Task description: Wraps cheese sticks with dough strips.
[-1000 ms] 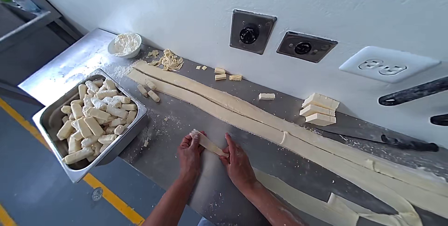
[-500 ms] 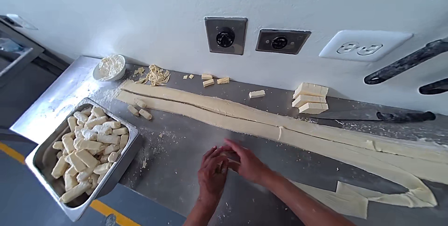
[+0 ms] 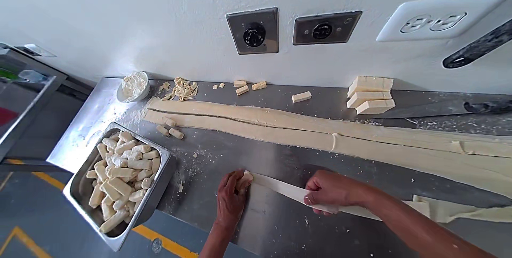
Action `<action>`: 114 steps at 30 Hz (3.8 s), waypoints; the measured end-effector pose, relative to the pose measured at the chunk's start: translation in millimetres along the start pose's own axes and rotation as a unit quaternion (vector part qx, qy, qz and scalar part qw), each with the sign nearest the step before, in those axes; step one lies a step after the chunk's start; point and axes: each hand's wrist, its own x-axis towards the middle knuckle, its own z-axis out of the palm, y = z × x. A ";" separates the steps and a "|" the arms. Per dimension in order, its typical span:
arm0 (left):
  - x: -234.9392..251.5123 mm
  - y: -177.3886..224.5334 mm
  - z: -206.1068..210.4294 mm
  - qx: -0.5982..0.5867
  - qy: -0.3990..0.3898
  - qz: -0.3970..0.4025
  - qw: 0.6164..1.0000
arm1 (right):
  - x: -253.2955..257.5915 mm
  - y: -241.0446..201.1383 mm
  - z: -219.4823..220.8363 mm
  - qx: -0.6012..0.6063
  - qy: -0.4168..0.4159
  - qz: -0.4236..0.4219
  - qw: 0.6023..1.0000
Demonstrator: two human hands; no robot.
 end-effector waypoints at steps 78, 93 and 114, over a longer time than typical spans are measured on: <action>-35.6 65.4 38.4 -0.108 -0.137 0.071 0.982 | -0.2 24.5 91.6 0.343 0.005 -0.023 0.939; 31.0 67.2 -27.2 -0.528 -0.358 -0.379 0.671 | -2.3 -38.9 61.9 -0.043 0.081 -0.081 0.992; -6.8 44.5 -51.8 -0.594 -0.105 -0.429 0.673 | 46.3 -107.7 49.2 -0.287 0.111 -0.257 0.916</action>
